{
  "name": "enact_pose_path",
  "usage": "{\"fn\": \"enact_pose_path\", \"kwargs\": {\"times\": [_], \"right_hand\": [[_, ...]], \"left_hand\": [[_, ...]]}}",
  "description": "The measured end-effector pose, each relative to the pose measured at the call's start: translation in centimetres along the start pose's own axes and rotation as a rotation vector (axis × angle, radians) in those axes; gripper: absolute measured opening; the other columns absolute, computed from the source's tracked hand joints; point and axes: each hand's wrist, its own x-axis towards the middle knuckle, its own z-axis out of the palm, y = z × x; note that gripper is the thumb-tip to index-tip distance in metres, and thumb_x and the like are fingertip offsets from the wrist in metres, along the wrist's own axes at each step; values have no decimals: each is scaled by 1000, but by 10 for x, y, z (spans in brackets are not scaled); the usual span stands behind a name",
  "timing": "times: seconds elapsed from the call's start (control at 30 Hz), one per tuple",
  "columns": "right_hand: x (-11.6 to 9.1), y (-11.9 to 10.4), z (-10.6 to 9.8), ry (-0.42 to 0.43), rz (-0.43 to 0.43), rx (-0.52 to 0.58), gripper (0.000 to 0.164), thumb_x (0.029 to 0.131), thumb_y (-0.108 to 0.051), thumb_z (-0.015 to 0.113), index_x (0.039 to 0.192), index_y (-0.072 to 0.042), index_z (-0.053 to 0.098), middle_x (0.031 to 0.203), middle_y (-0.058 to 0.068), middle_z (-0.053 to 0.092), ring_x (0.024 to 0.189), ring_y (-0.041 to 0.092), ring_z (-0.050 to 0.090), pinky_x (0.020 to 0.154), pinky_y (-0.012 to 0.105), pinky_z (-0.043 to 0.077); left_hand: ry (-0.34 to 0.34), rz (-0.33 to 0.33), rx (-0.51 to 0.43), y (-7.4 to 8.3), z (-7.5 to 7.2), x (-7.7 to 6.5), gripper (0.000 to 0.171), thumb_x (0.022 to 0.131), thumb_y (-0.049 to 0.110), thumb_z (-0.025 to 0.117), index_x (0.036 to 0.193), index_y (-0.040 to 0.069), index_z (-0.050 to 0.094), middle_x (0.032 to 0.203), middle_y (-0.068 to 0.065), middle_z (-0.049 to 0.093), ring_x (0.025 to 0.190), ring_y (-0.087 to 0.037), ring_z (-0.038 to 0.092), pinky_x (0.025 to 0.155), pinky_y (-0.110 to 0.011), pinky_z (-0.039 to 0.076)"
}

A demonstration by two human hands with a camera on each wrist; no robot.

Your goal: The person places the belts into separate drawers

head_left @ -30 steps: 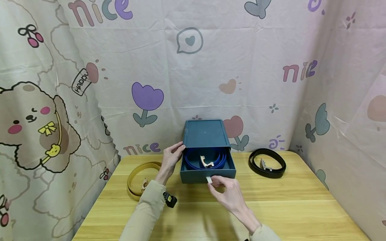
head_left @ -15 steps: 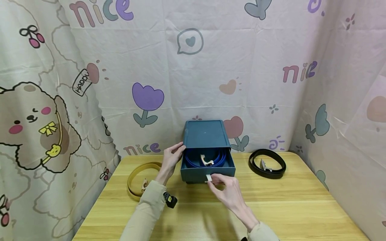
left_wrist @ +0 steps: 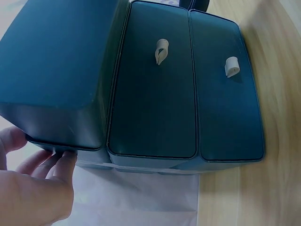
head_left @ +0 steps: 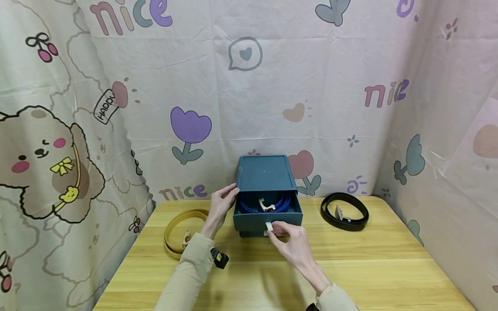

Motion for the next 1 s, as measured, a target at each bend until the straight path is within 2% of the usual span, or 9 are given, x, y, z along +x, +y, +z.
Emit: {"fn": "enact_pose_path", "kwargs": {"times": [0.2,0.43,0.67,0.8,1.0], "right_hand": [[2,2,2,10,9,11,19,77,-1,83,94,-5,75,81,4,79,69,9,74,63,25,60],[5,3,3,17,11,19,19,78,-2,82,95,-4,75,81,6,79,69,10,74,65,20,59],[7,4,4,4,51,9,18,80,-4,82,97,-6,76,83,3,79,71,10,74,67,19,59],[8,5,4,5,67,-1,18,80,-4,82,97,-6,76,83,3,79,71,10,74,68,20,59],[10,6,5,11,57,-11,17,80,-5,82,96,-6,76,82,4,79,71,10,74,67,17,59]], "left_hand": [[1,0,10,0,0,0,41,99,17,65,137,3,62,137,-21,63,93,-3,61,92,-20,54],[4,3,12,1,1,0,41,99,16,64,137,3,61,138,-21,63,96,0,62,98,-26,54],[-2,6,13,1,1,0,41,99,16,64,138,2,61,141,-21,60,113,-11,63,109,-41,47],[-6,6,10,0,0,0,41,100,16,63,138,2,60,141,-21,60,115,-13,63,110,-43,46],[-4,6,19,1,0,-1,41,100,16,63,138,2,60,141,-21,60,111,-10,63,108,-40,48]]}}
